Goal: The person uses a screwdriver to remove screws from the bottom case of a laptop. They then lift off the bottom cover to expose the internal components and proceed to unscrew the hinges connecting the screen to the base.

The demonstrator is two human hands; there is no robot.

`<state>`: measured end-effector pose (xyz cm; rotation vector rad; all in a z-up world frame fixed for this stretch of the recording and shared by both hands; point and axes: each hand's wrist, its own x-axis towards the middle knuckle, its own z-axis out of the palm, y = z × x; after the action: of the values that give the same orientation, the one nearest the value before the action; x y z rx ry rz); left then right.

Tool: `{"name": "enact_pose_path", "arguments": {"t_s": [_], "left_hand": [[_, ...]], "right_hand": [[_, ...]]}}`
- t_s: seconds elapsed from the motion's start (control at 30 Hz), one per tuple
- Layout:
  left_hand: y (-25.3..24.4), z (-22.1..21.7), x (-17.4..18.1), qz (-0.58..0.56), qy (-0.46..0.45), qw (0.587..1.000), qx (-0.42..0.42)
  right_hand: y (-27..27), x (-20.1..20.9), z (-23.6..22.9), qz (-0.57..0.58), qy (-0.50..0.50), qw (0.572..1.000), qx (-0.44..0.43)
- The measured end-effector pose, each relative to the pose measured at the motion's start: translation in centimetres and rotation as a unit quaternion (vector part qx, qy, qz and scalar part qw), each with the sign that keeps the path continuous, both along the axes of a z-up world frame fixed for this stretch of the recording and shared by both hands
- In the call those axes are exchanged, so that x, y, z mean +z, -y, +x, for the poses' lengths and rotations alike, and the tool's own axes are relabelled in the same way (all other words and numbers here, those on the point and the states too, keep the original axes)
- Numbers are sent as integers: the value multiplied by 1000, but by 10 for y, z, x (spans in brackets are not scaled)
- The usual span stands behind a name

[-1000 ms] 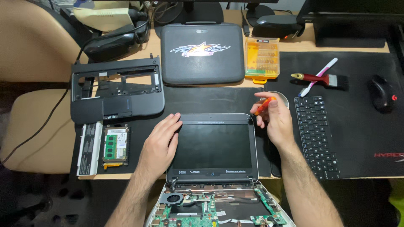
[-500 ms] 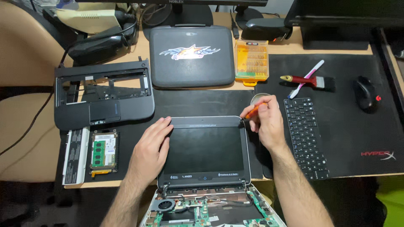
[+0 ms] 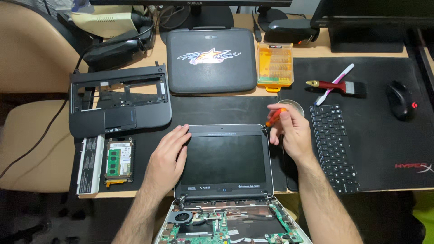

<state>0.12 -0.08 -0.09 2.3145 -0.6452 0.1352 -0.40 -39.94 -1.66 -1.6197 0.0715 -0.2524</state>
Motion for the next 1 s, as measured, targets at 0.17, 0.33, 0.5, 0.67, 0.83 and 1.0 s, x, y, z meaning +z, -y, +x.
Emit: {"name": "enact_pose_path", "arguments": {"t_s": [0.17,0.33,0.5,0.67,0.83,1.0], "left_hand": [[0,1,4,0,-10,1000,-1],[0,1,1,5,-3,1000,-1],[2,1,9,-5,-23,1000,-1],[0,0,1,7,-12,1000,-1],[0,1,2,5,-13,1000,2],[-1,0,-1,7,-6,1000,-2]], "right_hand": [[8,-4,5,43,4,999,14],[8,-8,4,47,4,999,5],[1,3,4,81,2,997,13],[6,-2,4,68,0,998,10],[8,-4,4,88,-11,996,6],[14,-7,6,61,0,998,3]]}}
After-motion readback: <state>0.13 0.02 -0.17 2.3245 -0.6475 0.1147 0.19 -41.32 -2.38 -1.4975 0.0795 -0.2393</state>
